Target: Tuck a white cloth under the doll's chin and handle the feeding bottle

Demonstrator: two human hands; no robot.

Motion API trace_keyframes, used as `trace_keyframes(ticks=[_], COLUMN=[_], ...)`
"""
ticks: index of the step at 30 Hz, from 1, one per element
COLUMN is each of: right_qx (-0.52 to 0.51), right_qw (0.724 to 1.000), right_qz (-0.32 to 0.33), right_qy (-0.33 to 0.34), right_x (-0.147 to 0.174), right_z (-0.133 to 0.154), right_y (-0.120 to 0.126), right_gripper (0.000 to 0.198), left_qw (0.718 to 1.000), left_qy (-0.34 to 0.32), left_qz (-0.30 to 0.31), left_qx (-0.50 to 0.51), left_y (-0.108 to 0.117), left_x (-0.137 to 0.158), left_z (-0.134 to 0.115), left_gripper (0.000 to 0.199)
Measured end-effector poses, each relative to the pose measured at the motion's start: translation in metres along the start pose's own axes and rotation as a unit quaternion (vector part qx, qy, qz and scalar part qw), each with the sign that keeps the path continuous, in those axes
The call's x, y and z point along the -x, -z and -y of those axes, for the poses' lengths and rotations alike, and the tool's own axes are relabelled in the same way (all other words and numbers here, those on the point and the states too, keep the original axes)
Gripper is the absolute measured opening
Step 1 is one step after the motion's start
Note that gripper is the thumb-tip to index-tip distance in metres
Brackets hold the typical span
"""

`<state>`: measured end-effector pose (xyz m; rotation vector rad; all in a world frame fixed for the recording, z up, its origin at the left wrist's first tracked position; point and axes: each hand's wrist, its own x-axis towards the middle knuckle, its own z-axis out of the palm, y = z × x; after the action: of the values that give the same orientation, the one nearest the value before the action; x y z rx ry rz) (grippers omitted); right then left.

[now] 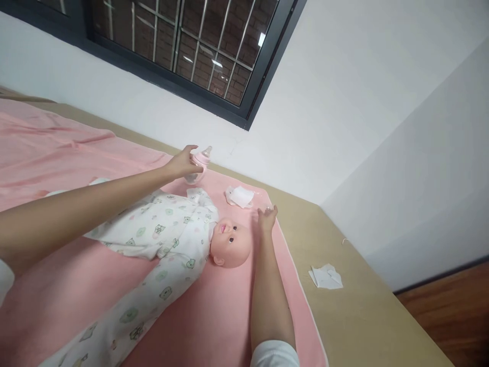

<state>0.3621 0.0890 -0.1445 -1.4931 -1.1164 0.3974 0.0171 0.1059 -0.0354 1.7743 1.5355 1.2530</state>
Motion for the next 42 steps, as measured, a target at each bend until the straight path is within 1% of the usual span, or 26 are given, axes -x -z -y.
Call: trace_keyframes(ticks=[2, 3, 4, 5, 6, 7, 8, 10, 12, 14, 16, 18, 20, 23, 27, 30, 32, 34, 38, 40, 42], right_qx=[-0.106, -0.182, -0.264, -0.339, -0.398, -0.431, -0.442, -0.425, -0.393, -0.352, -0.310, -0.278, -0.256, -0.231, -0.215, -0.201, -0.197, -0.202, -0.212, -0.209, -0.202], right_qw=[0.994, 0.983, 0.964, 0.939, 0.914, 0.897, 0.889, 0.890, 0.898, 0.907, 0.915, 0.919, 0.919, 0.916, 0.902, 0.888, 0.880, 0.877, 0.881, 0.884, 0.886], right_qz=[-0.033, -0.028, -0.006, 0.055, 0.084, 0.096, 0.111, 0.140, 0.155, 0.166, 0.181, 0.206, 0.236, 0.262, 0.310, 0.353, 0.372, 0.384, 0.389, 0.385, 0.377], right_qy=[-0.020, -0.021, -0.020, -0.016, -0.003, 0.017, 0.043, 0.087, 0.125, 0.161, 0.183, 0.188, 0.187, 0.197, 0.209, 0.216, 0.218, 0.208, 0.166, 0.161, 0.179], right_x=[-0.001, -0.001, 0.000, 0.002, 0.006, 0.011, 0.019, 0.038, 0.061, 0.083, 0.100, 0.112, 0.117, 0.117, 0.112, 0.113, 0.115, 0.119, 0.125, 0.127, 0.129], right_z=[0.025, 0.041, 0.058, 0.075, 0.094, 0.111, 0.128, 0.157, 0.179, 0.193, 0.201, 0.203, 0.203, 0.199, 0.195, 0.195, 0.196, 0.200, 0.207, 0.208, 0.206], right_y=[0.006, 0.010, 0.016, 0.022, 0.028, 0.035, 0.040, 0.044, 0.039, 0.026, 0.012, 0.001, -0.006, -0.011, -0.010, -0.005, -0.001, 0.003, 0.007, 0.007, 0.005], right_gripper=[0.089, 0.088, 0.083, 0.080, 0.077, 0.075, 0.072, 0.070, 0.072, 0.074, 0.075, 0.077, 0.079, 0.078, 0.070, 0.077, 0.084, 0.089, 0.098, 0.102, 0.105], left_qw=[0.998, 0.996, 0.992, 0.988, 0.983, 0.981, 0.980, 0.978, 0.977, 0.973, 0.968, 0.966, 0.967, 0.966, 0.968, 0.968, 0.965, 0.963, 0.959, 0.955, 0.955], left_qy=[-0.059, -0.085, -0.112, -0.139, -0.159, -0.168, -0.174, -0.180, -0.181, -0.191, -0.204, -0.206, -0.201, -0.206, -0.199, -0.194, -0.200, -0.202, -0.214, -0.223, -0.223], left_qz=[0.022, 0.039, 0.054, 0.072, 0.092, 0.101, 0.100, 0.104, 0.104, 0.106, 0.112, 0.118, 0.123, 0.118, 0.139, 0.155, 0.163, 0.168, 0.163, 0.170, 0.176], left_qx=[0.007, 0.008, 0.010, 0.008, 0.005, 0.005, 0.002, -0.025, -0.052, -0.076, -0.096, -0.105, -0.102, -0.098, -0.063, -0.041, -0.047, -0.059, -0.092, -0.097, -0.085], left_y=[0.000, 0.002, 0.005, 0.008, 0.013, 0.017, 0.021, 0.028, 0.033, 0.036, 0.038, 0.039, 0.040, 0.043, 0.050, 0.055, 0.056, 0.057, 0.055, 0.054, 0.052], left_x=[0.015, 0.024, 0.034, 0.044, 0.054, 0.064, 0.074, 0.091, 0.104, 0.113, 0.118, 0.120, 0.120, 0.117, 0.113, 0.111, 0.111, 0.111, 0.109, 0.109, 0.109], left_z=[-0.019, -0.028, -0.037, -0.046, -0.055, -0.063, -0.070, -0.082, -0.089, -0.093, -0.093, -0.092, -0.090, -0.088, -0.086, -0.085, -0.085, -0.085, -0.085, -0.085, -0.084], left_gripper=[0.096, 0.095, 0.092, 0.088, 0.085, 0.085, 0.085, 0.085, 0.086, 0.086, 0.087, 0.087, 0.087, 0.089, 0.094, 0.099, 0.095, 0.084, 0.068, 0.066, 0.071])
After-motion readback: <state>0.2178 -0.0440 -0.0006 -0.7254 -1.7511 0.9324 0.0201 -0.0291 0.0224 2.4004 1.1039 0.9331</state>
